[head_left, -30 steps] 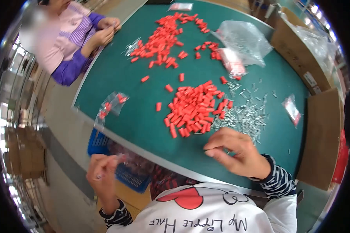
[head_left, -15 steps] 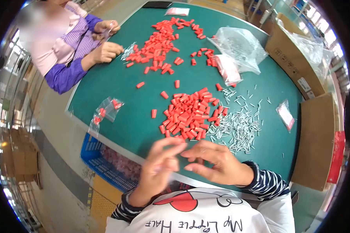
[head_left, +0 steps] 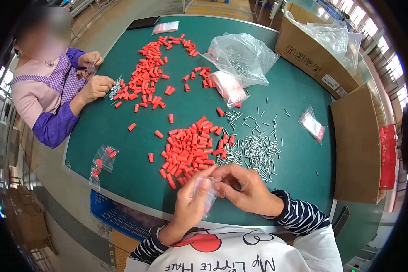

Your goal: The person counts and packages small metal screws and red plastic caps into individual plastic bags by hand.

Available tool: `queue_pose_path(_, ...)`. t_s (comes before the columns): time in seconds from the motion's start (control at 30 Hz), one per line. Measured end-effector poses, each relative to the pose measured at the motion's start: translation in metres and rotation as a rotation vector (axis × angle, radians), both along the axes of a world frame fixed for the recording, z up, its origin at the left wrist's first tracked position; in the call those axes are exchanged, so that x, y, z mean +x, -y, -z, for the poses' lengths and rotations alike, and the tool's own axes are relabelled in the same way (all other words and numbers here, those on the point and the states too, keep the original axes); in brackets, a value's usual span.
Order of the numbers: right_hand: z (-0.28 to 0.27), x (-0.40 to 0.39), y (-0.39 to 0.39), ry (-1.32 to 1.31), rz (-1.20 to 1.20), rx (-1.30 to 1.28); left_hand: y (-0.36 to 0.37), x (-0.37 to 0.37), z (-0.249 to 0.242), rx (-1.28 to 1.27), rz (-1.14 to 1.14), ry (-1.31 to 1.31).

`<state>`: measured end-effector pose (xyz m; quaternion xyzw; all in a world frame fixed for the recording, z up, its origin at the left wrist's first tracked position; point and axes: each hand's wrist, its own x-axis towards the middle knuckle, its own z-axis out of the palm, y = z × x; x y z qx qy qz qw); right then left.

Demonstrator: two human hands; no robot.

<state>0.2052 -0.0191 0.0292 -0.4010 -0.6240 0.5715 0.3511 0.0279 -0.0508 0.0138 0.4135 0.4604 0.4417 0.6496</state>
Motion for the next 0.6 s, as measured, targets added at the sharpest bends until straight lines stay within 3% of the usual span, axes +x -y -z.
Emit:
queue_pose_path(0.03, 0.002, -0.001, 0.0, -0.054, 0.023, -0.07, 0.0, -0.001, -0.003, -0.066, -0.01, 0.018)
queue_pose_path(0.13, -0.011, -0.001, -0.006, -0.003, 0.087, 0.055, -0.003, 0.009, -0.004, 0.013, -0.138, 0.111)
queue_pose_path(0.27, 0.001, 0.002, -0.01, 0.091, 0.031, 0.313, -0.001, 0.015, -0.004, -0.076, -0.16, 0.151)
queue_pose_path(0.43, -0.001, 0.007, -0.011, -0.108, 0.124, -0.083, -0.003, 0.017, -0.006, -0.063, -0.261, 0.15)
queue_pose_path(0.53, -0.005, 0.013, -0.014, -0.135, 0.12, -0.197, -0.009, 0.011, -0.007, -0.056, -0.343, 0.183)
queue_pose_path(0.57, -0.006, 0.015, -0.015, -0.126, 0.104, -0.173, -0.011, 0.007, -0.001, 0.032, -0.307, 0.291)
queue_pose_path(0.6, -0.007, 0.016, -0.015, -0.117, 0.086, -0.149, -0.012, 0.003, -0.003, 0.037, -0.253, 0.228)
